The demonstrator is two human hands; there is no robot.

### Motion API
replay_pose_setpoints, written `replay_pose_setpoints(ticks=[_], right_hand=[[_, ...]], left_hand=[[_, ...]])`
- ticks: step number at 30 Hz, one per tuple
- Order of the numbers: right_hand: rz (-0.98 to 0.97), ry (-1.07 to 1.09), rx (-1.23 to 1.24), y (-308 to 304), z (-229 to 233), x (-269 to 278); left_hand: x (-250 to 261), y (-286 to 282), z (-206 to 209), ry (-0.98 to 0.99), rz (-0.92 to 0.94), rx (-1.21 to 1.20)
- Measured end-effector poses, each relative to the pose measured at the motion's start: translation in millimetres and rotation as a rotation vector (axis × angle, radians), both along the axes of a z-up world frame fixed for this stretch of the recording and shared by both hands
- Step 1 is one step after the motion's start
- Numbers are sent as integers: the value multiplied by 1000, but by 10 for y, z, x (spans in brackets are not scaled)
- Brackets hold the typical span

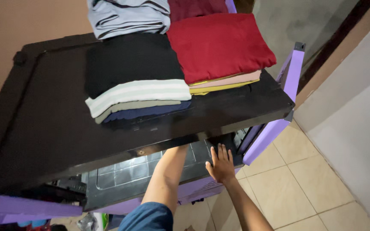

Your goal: The person wipes the interior of a purple plastic cabinet with a blue cloth, then places folded clothes into the cabinet. The person closes the cabinet doors and wipes the exterior surfaces.

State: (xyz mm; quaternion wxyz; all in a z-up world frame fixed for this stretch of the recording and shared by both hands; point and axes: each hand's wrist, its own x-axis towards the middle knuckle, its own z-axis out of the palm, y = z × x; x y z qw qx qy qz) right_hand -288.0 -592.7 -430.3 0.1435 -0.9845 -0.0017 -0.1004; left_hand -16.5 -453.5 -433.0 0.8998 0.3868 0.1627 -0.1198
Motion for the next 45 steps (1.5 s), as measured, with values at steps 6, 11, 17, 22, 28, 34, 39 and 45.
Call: replay_pose_setpoints(ticks=[6,11,17,22,28,34,39,45], right_hand=[[18,160,-97,-99,-265,83],[150,128,25,-209,-235,-88],[343,560,191,-301,693,-556],[632,677,475,-727,2135,-1020],[708,210,644,-1590,3567,-1139],[458,-210,869,-1868,4246,-313],[240,171,1051,-1567,4487,602],[138,382,1029,-1376,4478,1093]], left_hand=[[-809,218,0,59,-388,240],[-1814,284,257,-28,-827,398],[-2818,215,1249,-240,-964,656],[-3327,129,2580,-633,-878,768],[-3814,6,3795,-891,-290,852],[-3571,-27,4217,-854,80,922],[-3018,-238,4092,-497,-83,592],[-2504,-487,3944,-378,120,171]])
